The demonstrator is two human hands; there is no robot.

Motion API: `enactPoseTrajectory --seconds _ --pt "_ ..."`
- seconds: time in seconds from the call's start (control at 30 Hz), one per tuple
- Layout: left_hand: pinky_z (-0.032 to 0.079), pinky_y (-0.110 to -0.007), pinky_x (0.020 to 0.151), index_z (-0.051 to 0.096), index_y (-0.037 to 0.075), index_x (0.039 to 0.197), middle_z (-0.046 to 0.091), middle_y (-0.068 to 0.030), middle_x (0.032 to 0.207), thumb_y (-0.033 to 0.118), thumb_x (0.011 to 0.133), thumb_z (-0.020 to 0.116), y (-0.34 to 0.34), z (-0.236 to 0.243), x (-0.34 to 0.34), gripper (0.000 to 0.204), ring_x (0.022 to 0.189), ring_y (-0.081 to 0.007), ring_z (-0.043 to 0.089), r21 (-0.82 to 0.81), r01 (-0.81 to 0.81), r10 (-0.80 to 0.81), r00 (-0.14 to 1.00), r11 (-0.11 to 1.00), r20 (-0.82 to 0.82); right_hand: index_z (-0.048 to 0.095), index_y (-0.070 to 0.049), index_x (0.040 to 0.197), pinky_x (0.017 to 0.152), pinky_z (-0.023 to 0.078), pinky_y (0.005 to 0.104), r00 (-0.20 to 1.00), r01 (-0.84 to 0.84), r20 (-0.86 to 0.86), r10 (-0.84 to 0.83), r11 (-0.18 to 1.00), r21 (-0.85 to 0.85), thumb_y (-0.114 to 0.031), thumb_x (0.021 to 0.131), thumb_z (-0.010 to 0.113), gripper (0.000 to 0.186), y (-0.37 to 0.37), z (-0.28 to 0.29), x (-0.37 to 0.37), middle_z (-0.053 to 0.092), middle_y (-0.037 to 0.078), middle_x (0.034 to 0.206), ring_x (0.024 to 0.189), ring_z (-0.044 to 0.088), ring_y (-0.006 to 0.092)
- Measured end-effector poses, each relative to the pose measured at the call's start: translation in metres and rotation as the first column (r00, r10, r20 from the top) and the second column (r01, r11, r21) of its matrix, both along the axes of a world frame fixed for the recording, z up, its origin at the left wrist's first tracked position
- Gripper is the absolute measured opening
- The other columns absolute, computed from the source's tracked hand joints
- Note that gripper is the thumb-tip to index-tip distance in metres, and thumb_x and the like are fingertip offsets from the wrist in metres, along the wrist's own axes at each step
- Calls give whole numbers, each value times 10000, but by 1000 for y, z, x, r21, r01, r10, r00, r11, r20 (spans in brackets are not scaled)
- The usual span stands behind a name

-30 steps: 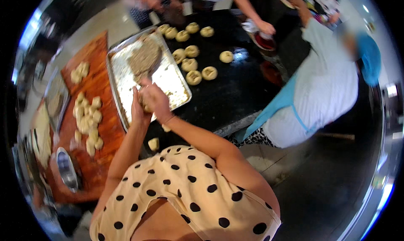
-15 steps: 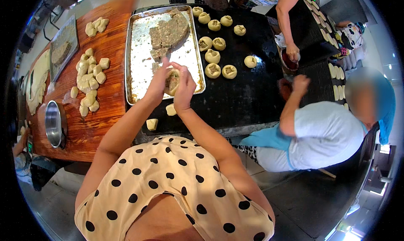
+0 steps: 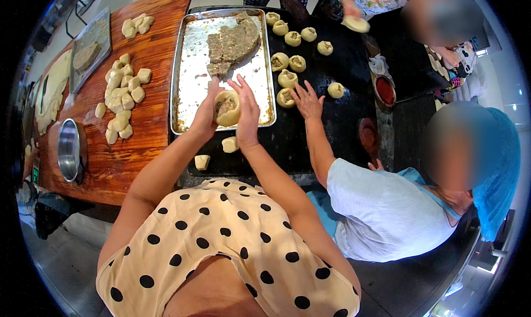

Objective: The person prepares filled rolls by flattening pieces of dough by hand, scooping a meat-like filling into the center, and pinching the edges together to seal it. They handle the dough pieces one at a time and place the completed rolls onto a metal tray.

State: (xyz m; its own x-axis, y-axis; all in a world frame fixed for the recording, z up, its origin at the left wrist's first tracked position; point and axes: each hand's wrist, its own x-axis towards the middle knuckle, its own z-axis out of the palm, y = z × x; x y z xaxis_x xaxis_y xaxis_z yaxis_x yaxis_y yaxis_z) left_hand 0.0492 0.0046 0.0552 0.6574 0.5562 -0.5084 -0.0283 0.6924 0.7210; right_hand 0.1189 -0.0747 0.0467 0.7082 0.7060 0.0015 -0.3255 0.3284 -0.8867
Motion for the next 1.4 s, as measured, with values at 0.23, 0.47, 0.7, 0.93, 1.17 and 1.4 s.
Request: enactPoseTrajectory --seconds 0.23,0.47,0.7,0.93,1.17,1.4 --pt "508 -348 933 572 30 1198 639 -111 1134 700 964 328 11 -7 18 750 1033 -215 647 -34 161 -152 970 986 191 673 43 1036 947 460 311 980 192 -30 -198 970 -146 -338 1055 363 491 6 -10 11 687 112 1070 1030 609 197" --pt "500 -273 775 604 20 1104 629 -50 980 342 1052 462 -33 -7 4 356 878 -106 583 148 -197 172 971 969 164 680 39 1044 1054 419 386 702 463 634 -325 884 -60 -128 996 537 225 8 -14 -20 709 137 1080 1054 654 236" --pt "485 -281 789 603 16 1155 641 -38 972 445 1028 485 8 -34 -14 463 847 -116 592 400 87 -122 991 912 61 454 12 1382 1114 370 428 706 136 708 -17 984 -111 -238 902 697 593 -8 -1 -20 492 198 1410 1307 496 323" --pt "445 -340 1020 380 47 1445 454 -141 1394 502 961 576 12 24 -16 693 1269 -228 486 353 158 -219 966 922 139 286 -25 1486 1041 425 422 682 182 731 22 963 -199 -159 682 887 1012 -24 12 -16 459 180 1402 1270 492 354" --pt "482 -335 969 415 69 1383 566 -69 1220 320 921 699 8 45 -42 597 1143 -156 573 235 566 -600 793 790 107 327 -25 1460 1050 424 423 568 23 806 167 976 -218 -200 657 879 990 -50 42 2 503 184 1370 1280 501 342" --pt "487 -315 959 440 56 1368 568 -75 1236 277 951 664 -22 41 -38 522 1125 -157 588 109 359 -374 857 927 355 318 -16 1463 1000 461 413 555 116 831 49 984 -135 -237 637 897 1032 -51 34 -7 563 181 1309 1181 577 350"
